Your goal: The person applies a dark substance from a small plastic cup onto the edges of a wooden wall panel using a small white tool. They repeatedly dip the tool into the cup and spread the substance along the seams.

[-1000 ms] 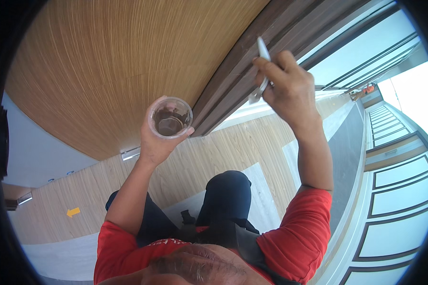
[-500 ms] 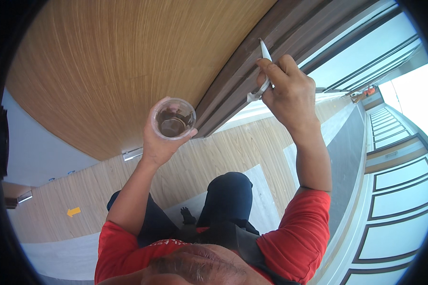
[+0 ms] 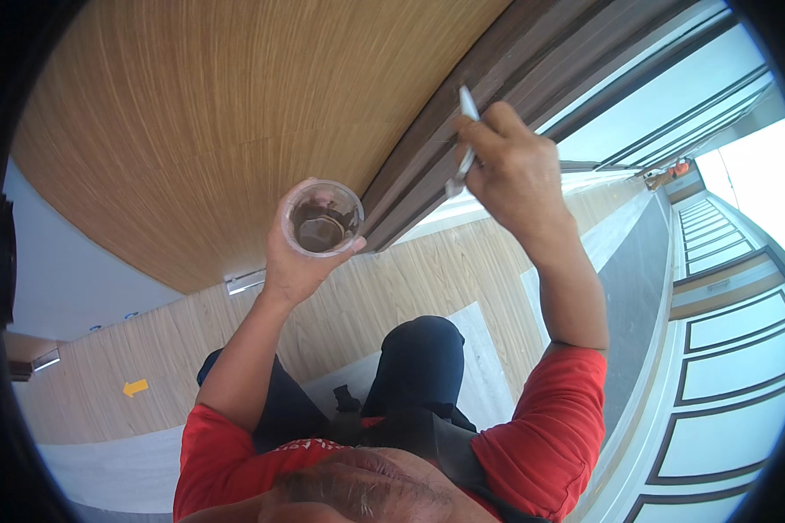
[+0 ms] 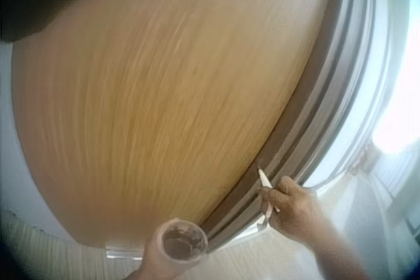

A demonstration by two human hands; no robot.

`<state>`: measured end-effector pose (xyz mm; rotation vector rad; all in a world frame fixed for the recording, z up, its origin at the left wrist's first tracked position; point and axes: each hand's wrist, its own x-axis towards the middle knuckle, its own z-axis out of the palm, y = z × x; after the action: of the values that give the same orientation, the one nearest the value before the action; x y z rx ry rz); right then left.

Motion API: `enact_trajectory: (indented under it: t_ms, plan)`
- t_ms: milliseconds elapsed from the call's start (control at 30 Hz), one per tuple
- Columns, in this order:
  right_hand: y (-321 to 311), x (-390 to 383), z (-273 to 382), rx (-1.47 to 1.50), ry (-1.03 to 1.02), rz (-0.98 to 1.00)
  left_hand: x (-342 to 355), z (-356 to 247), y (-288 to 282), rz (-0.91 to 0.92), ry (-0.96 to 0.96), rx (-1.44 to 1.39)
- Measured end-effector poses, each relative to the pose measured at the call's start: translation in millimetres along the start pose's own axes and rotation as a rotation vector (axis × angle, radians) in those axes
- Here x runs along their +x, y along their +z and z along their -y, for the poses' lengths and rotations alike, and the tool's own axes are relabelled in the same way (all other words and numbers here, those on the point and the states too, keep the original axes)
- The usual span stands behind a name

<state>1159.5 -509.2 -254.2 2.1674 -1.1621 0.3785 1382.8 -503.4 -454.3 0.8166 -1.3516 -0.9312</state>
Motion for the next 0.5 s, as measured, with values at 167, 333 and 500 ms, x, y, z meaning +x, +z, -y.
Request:
enact_trajectory:
  t_ms: [167,333,500]
  plan:
    - [6,7,-2,-0.084,0.041,-0.041,0,1,0,-0.005,0.002,-0.016]
    - [8,8,4,-0.088,0.016,-0.026,0,-1,-1,0.009,-0.001,0.0]
    - [7,9,6,-0.077,-0.002,0.034,0,-2,-1,0.012,-0.004,0.003]
